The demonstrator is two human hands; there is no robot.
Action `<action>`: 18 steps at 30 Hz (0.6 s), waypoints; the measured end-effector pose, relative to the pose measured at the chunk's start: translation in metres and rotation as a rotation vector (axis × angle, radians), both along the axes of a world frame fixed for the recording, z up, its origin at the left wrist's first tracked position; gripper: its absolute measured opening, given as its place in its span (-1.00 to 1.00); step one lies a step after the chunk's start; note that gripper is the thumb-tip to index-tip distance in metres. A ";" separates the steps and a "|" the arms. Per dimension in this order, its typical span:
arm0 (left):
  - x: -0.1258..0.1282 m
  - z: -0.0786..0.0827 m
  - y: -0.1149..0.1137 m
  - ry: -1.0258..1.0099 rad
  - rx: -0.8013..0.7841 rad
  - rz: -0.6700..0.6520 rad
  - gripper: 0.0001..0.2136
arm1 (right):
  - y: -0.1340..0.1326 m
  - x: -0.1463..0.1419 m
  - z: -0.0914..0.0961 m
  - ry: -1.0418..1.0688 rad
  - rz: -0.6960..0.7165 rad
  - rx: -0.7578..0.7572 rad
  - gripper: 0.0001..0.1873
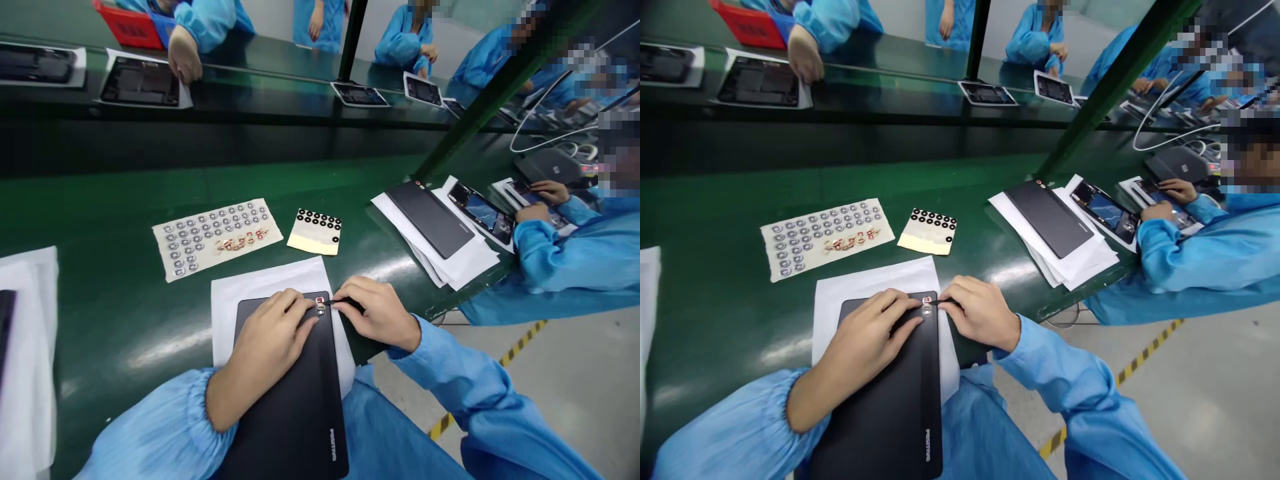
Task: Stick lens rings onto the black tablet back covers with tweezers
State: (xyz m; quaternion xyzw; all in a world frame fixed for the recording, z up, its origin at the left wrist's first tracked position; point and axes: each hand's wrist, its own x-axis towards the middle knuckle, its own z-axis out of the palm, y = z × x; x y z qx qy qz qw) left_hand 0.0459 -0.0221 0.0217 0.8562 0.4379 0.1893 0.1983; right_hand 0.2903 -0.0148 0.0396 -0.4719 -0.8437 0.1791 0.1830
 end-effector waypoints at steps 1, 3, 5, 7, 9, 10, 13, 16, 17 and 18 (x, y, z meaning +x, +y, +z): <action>0.003 0.000 0.001 -0.001 -0.002 0.005 -0.83 | 0.001 0.001 0.000 -0.009 0.007 -0.007 -0.88; 0.008 0.001 0.004 -0.014 -0.017 0.008 -0.83 | 0.004 0.002 0.004 -0.059 0.022 -0.012 -0.86; 0.010 0.002 0.007 -0.062 -0.063 0.039 -0.83 | 0.006 0.001 0.009 -0.127 0.045 -0.003 -0.83; 0.010 0.004 0.010 -0.137 -0.100 0.106 -0.85 | 0.008 0.000 0.013 -0.187 0.083 0.006 -0.80; 0.008 0.004 0.013 -0.175 -0.091 0.156 -0.88 | 0.011 -0.002 0.015 -0.224 0.119 0.010 -0.78; 0.007 0.004 0.014 -0.170 -0.071 0.161 -0.89 | 0.012 -0.003 0.014 -0.236 0.129 0.010 -0.78; 0.006 0.001 0.015 -0.122 -0.028 0.125 -0.86 | 0.014 -0.005 0.010 -0.225 0.091 0.020 -0.80; 0.007 -0.002 0.016 -0.112 -0.034 0.107 -0.84 | 0.012 -0.004 0.007 -0.166 0.024 0.044 -0.81; 0.008 -0.002 0.017 -0.111 -0.039 0.106 -0.84 | 0.010 -0.003 0.008 -0.155 0.019 0.053 -0.81; 0.009 -0.003 0.017 -0.108 -0.039 0.101 -0.84 | 0.008 -0.002 0.008 -0.153 0.021 0.062 -0.81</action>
